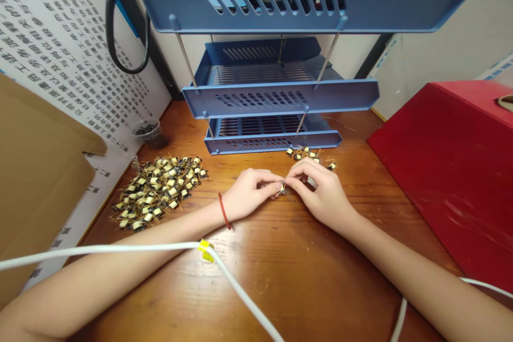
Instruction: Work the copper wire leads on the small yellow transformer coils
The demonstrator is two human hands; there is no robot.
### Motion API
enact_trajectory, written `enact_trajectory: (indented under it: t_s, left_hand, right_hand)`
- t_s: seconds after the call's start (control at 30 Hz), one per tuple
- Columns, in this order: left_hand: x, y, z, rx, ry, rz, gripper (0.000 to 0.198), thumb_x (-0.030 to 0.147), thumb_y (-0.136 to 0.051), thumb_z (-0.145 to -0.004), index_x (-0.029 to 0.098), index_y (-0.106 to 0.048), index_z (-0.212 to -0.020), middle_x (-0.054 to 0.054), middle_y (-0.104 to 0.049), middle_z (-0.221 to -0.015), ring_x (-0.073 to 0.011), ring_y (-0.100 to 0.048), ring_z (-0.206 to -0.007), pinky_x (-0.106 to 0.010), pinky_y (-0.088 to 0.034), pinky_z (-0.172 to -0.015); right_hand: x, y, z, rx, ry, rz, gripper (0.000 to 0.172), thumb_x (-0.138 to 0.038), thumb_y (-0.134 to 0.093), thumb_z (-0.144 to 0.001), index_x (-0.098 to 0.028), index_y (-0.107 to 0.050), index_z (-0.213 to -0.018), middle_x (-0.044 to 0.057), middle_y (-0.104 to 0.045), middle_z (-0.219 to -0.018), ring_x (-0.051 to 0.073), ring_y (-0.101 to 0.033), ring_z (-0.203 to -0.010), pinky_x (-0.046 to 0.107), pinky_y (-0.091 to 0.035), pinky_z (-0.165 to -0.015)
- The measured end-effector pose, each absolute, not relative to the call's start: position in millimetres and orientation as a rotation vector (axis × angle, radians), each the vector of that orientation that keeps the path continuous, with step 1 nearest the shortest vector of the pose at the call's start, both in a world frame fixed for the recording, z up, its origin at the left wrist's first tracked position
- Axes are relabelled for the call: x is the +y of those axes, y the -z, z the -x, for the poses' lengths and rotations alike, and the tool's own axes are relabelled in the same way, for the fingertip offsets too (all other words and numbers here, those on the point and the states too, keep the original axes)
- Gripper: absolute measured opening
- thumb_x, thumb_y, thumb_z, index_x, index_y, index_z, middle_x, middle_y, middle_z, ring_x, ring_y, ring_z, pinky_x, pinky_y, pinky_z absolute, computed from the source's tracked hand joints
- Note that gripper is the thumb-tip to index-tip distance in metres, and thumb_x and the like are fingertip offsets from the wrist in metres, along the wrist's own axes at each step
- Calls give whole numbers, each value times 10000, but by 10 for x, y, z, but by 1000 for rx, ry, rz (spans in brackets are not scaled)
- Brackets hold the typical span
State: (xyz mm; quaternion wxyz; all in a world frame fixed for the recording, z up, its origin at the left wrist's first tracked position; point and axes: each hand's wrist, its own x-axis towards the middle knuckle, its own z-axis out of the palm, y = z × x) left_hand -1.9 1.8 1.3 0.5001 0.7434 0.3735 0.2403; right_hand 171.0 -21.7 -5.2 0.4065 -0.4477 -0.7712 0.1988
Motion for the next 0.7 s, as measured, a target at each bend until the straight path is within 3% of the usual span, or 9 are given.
enact_trajectory:
  t_s: [0.7]
  left_hand:
    - [27, 13, 20, 865, -500, -2101, 207, 198, -476, -834, 131, -671, -812, -3, -574, -671, -114, -490, -643, -221, -356, -640]
  right_hand:
    - [-232, 102, -1662, -2092, -304, 1101, 146, -143, -458, -867, -188, -487, -731, 39, -517, -721, 159, -488, -689, 288, -412, -642]
